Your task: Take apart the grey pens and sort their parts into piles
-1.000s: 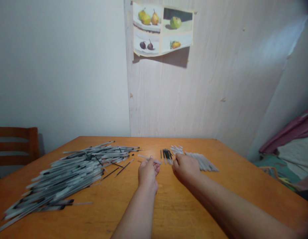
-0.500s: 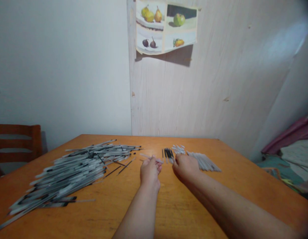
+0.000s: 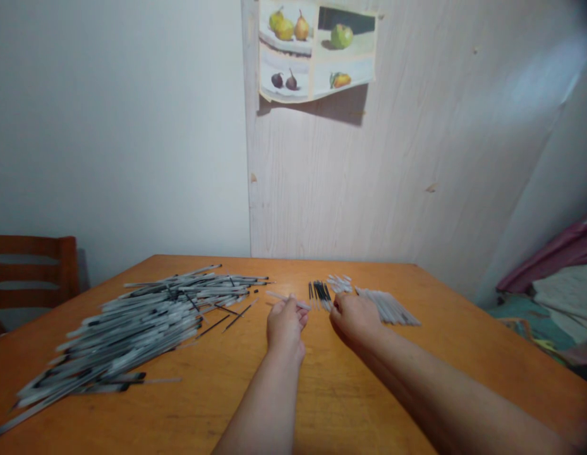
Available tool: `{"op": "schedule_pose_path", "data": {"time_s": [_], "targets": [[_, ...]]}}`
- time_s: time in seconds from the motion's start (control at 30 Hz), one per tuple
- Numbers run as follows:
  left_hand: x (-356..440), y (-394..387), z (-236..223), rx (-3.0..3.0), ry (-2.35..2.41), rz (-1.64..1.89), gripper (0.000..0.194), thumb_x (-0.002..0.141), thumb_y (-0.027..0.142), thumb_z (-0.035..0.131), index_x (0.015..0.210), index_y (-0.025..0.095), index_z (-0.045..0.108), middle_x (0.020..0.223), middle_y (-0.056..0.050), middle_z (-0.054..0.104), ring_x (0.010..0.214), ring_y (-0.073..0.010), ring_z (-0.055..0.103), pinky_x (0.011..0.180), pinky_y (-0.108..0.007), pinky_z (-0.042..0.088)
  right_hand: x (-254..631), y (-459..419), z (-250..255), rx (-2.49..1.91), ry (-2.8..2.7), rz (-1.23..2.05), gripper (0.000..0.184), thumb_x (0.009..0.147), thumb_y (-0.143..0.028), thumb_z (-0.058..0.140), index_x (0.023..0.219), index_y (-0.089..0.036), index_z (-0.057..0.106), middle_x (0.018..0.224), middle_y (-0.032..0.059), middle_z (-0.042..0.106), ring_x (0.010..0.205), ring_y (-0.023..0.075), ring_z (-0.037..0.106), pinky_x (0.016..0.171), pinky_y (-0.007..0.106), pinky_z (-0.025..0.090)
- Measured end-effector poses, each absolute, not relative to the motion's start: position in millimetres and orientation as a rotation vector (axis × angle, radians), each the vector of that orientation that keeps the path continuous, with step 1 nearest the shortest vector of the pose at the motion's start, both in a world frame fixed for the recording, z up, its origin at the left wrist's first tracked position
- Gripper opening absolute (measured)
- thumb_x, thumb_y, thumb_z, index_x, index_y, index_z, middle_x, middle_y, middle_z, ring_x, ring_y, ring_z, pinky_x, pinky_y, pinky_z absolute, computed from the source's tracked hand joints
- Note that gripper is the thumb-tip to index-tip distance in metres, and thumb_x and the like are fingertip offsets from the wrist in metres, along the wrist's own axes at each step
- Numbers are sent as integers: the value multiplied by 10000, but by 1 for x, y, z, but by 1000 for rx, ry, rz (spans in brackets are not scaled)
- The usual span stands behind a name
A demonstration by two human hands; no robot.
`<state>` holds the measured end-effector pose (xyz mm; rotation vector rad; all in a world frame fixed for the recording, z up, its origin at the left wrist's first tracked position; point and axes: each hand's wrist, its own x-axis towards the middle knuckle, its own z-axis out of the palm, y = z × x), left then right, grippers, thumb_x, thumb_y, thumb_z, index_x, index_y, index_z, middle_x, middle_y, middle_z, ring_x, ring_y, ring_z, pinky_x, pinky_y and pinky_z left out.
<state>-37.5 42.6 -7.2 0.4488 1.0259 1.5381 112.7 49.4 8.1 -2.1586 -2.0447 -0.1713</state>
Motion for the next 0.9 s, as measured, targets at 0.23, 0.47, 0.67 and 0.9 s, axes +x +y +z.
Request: {"op": "schedule_pose_path", "data": {"time_s": [0.23,0.47,0.67,0.9], "targets": [[-37,38,-2,478,1054,1518,169,894,317,624,870,153,593,747,-42,677,592,-76,601,607,-192,466,112,38,19,-2041,-1990,-51,312,921,-350,447,938,-219,730,931,107,752,831,230,663,687,305,386],[-33,30,4,582,1042,1425,150,900,276,617,826,148,596,791,-60,696,614,-71,618,584,-166,460,101,20,14,-1658,-1952,233,270,919,-378,489,909,-220,708,807,42,722,748,169,613,655,251,367],[-26,25,2,690,975,1344,175,861,313,675,857,156,597,807,-59,705,599,-68,611,587,-165,463,106,7,3,-1521,-1878,352,236,894,-348,515,809,-203,680,713,10,681,653,138,559,607,231,356],[-21,21,2,850,954,1244,222,853,353,676,936,153,628,840,-63,707,693,-89,645,612,-168,466,141,-5,4,-1577,-1761,242,258,886,-379,504,748,-198,626,656,2,632,624,139,537,589,243,339]]}}
